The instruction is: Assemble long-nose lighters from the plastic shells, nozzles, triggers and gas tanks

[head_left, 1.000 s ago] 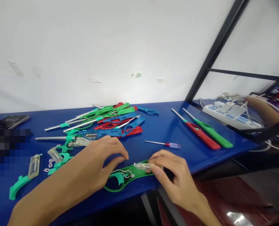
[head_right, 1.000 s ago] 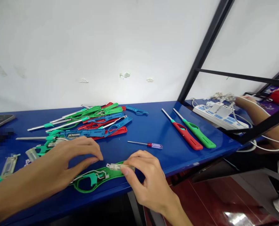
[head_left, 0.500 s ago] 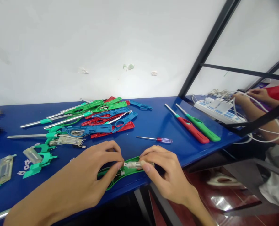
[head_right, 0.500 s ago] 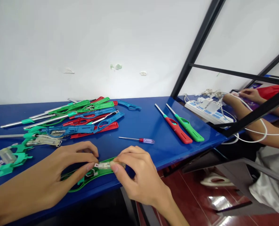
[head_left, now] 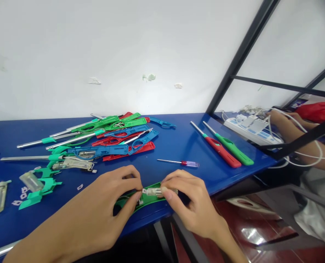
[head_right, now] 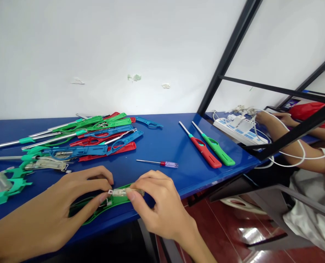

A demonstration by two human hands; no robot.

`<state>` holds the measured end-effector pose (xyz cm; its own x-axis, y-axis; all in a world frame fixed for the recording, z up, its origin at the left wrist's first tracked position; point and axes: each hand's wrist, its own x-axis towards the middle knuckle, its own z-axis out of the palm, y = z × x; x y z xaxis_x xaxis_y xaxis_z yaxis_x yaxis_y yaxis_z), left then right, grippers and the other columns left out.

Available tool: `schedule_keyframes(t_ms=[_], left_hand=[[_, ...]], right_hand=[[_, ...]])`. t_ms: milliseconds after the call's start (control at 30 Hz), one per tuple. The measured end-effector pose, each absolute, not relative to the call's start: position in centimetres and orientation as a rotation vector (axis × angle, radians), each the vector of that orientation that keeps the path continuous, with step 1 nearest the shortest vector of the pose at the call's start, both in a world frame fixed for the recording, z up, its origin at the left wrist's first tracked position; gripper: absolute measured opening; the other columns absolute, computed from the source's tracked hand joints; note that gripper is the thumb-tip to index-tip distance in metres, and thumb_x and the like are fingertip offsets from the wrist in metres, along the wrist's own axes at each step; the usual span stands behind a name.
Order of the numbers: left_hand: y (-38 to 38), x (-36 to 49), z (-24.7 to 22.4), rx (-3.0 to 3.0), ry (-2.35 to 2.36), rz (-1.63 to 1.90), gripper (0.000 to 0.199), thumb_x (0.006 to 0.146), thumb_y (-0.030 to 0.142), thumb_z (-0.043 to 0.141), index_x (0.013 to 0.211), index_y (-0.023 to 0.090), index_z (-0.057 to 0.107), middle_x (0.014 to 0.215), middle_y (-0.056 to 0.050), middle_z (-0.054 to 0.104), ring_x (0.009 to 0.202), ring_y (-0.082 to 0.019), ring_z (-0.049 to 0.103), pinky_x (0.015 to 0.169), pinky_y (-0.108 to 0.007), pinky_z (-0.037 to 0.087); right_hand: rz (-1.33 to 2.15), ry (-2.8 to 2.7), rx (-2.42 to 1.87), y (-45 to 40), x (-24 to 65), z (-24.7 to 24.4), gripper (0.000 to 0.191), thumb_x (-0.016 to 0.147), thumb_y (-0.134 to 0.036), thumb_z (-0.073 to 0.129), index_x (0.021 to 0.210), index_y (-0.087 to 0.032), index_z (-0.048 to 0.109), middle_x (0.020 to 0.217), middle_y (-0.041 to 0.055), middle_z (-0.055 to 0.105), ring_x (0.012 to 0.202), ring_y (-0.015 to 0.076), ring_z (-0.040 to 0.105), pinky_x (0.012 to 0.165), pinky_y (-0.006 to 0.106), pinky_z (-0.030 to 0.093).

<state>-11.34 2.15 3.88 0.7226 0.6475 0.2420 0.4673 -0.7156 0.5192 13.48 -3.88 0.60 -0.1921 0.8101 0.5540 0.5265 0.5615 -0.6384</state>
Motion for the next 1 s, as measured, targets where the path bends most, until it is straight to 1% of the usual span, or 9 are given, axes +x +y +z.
schedule_keyframes(t_ms=[167, 300, 467, 600, 700, 767, 833, 933, 1000], left_hand=[[2.2, -11.2, 3.9, 2.483, 0.871, 0.571, 0.025, 0.112, 0.036, 0.053, 0.1, 0.031, 0.074, 0.107, 0.0, 0.075, 0.091, -0.019, 0.075, 0.08, -0.025, 0.058], [2.2, -11.2, 3.6, 2.506, 0.853, 0.569, 0.026, 0.112, 0.034, 0.051, 0.101, 0.031, 0.075, 0.11, 0.0, 0.076, 0.093, -0.02, 0.075, 0.077, -0.026, 0.057], [2.0, -11.2, 3.8, 2.491, 0.863, 0.517, 0.027, 0.113, 0.031, 0.047, 0.103, 0.029, 0.073, 0.113, -0.001, 0.073, 0.096, -0.02, 0.073, 0.084, -0.029, 0.056], [1.8, -10.9, 4.5, 2.443, 0.864, 0.495, 0.029, 0.111, 0.022, 0.044, 0.097, 0.028, 0.069, 0.108, 0.0, 0.071, 0.09, -0.017, 0.07, 0.082, -0.029, 0.055], [1.7, -11.1, 5.0, 2.419, 0.884, 0.53, 0.032, 0.112, 0.021, 0.042, 0.092, 0.026, 0.066, 0.104, 0.0, 0.071, 0.088, -0.017, 0.07, 0.082, -0.029, 0.055], [1.6, -11.5, 5.1, 2.399, 0.902, 0.546, 0.035, 0.113, 0.022, 0.039, 0.091, 0.026, 0.066, 0.105, -0.001, 0.071, 0.09, -0.017, 0.07, 0.085, -0.03, 0.057], [1.6, -11.8, 5.2, 2.374, 0.909, 0.55, 0.036, 0.114, 0.022, 0.037, 0.095, 0.026, 0.068, 0.11, -0.001, 0.072, 0.095, -0.018, 0.071, 0.089, -0.03, 0.058], [1.4, -12.0, 5.2, 2.365, 0.894, 0.535, 0.037, 0.113, 0.02, 0.039, 0.102, 0.028, 0.073, 0.118, -0.001, 0.072, 0.102, -0.018, 0.071, 0.093, -0.03, 0.058], [1.4, -11.9, 5.2, 2.376, 0.883, 0.52, 0.037, 0.112, 0.019, 0.041, 0.102, 0.029, 0.075, 0.119, 0.0, 0.071, 0.103, -0.019, 0.072, 0.093, -0.03, 0.058]], right_hand=[[0.371, -1.859, -1.092, -3.8, 13.4, 0.6, 0.023, 0.109, -0.024, 0.064, 0.095, -0.019, 0.081, 0.091, 0.0037, 0.084, 0.086, 0.0193, 0.076, 0.08, 0.033, 0.058], [0.36, -1.854, -1.096, -3.7, 13.4, 0.7, 0.022, 0.109, -0.024, 0.064, 0.094, -0.019, 0.08, 0.09, 0.0039, 0.083, 0.085, 0.0195, 0.076, 0.08, 0.033, 0.059], [0.352, -1.846, -1.086, -3.8, 13.4, 0.6, 0.021, 0.108, -0.022, 0.065, 0.093, -0.02, 0.08, 0.089, 0.0035, 0.083, 0.084, 0.019, 0.076, 0.079, 0.031, 0.059], [0.334, -1.842, -1.08, -3.9, 13.4, 0.6, 0.018, 0.107, -0.02, 0.066, 0.095, -0.021, 0.08, 0.089, 0.0032, 0.083, 0.084, 0.0191, 0.076, 0.078, 0.03, 0.061], [0.298, -1.853, -1.08, -3.8, 13.4, 0.6, 0.019, 0.107, -0.021, 0.066, 0.093, -0.022, 0.079, 0.088, 0.0034, 0.083, 0.081, 0.0205, 0.077, 0.074, 0.031, 0.062], [0.283, -1.86, -1.081, -3.8, 13.4, 0.6, 0.02, 0.107, -0.022, 0.065, 0.092, -0.023, 0.078, 0.087, 0.0029, 0.083, 0.08, 0.0208, 0.078, 0.074, 0.031, 0.062], [0.274, -1.868, -1.083, -3.8, 13.4, 0.6, 0.02, 0.108, -0.021, 0.065, 0.091, -0.023, 0.076, 0.087, 0.002, 0.083, 0.079, 0.0202, 0.077, 0.074, 0.031, 0.062], [0.268, -1.878, -1.086, -3.8, 13.4, 0.6, 0.019, 0.108, -0.021, 0.065, 0.092, -0.023, 0.075, 0.087, 0.0011, 0.083, 0.079, 0.0191, 0.077, 0.073, 0.029, 0.062], [0.266, -1.882, -1.089, -3.9, 13.4, 0.6, 0.019, 0.108, -0.021, 0.064, 0.093, -0.023, 0.075, 0.087, 0.0005, 0.083, 0.079, 0.0181, 0.076, 0.073, 0.028, 0.061]])
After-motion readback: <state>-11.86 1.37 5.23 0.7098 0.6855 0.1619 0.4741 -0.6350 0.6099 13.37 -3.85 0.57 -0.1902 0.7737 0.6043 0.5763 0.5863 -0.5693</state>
